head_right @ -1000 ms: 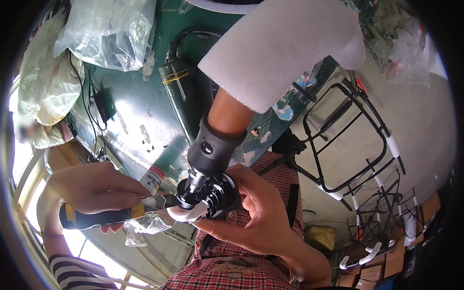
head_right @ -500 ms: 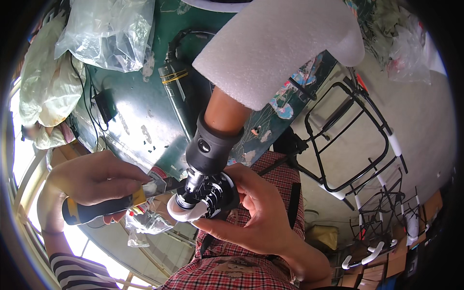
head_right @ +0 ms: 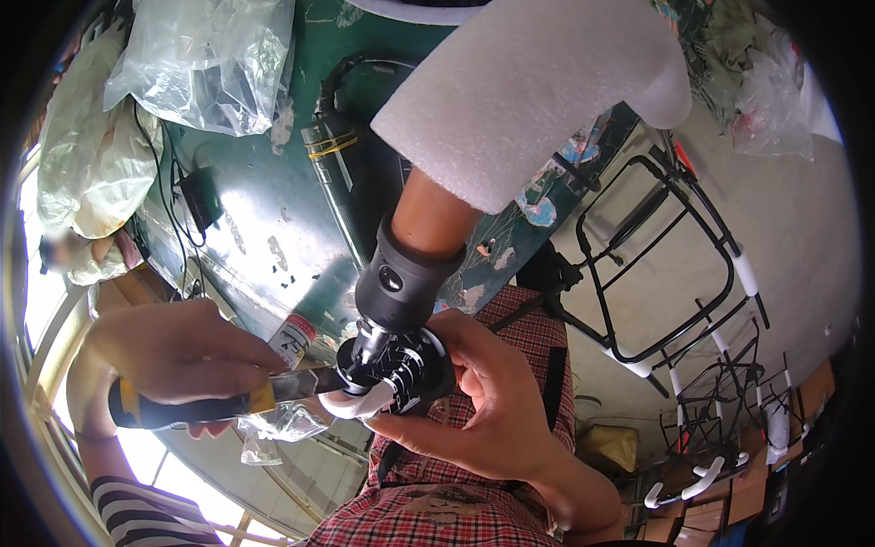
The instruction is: The person uses a utility knife to trim foam padding on a bicycle handlebar grip. They then use a screwdriver to tighten a bolt on the handlebar stem and apply lubricant from a spray can to the stem area.
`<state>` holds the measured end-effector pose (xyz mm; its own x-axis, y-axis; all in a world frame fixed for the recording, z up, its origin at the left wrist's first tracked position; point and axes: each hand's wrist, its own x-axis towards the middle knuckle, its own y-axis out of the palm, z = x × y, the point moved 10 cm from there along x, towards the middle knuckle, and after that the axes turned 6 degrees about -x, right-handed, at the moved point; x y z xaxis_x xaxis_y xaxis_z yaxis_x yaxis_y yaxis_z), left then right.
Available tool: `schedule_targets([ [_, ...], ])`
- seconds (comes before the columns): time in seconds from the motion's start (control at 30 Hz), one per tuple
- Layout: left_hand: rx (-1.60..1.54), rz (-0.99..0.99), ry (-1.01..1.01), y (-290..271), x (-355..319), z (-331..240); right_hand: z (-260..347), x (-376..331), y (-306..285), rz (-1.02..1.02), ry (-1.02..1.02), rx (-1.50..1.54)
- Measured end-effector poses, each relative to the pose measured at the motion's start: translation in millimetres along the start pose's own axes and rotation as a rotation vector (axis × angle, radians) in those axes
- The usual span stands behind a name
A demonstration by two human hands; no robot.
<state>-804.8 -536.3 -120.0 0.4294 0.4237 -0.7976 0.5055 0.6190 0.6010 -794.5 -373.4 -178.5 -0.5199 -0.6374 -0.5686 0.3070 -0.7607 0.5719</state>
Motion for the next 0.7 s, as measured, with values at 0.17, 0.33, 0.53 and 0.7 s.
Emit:
schedule_targets([
  [0.17,0.091,-0.064,0.087,-8.0,-0.8,-0.5,4.2,0.6,-1.8,-0.059,-0.057,0.052],
  [0.33,0.010,-0.082,0.047,-12.6,-3.2,7.6,2.3,-0.3,-0.9,-0.066,-0.036,0.100],
  [0.53,0.161,-0.324,0.164,-28.3,-11.2,-8.5,-0.2,-0.6,-2.1,-0.099,-0.071,0.127],
  [0.7,0.790,-0.628,0.461,-8.9,-24.1,-28.3,-4.0,-0.5,0.8,-0.059,-0.069,0.099],
])
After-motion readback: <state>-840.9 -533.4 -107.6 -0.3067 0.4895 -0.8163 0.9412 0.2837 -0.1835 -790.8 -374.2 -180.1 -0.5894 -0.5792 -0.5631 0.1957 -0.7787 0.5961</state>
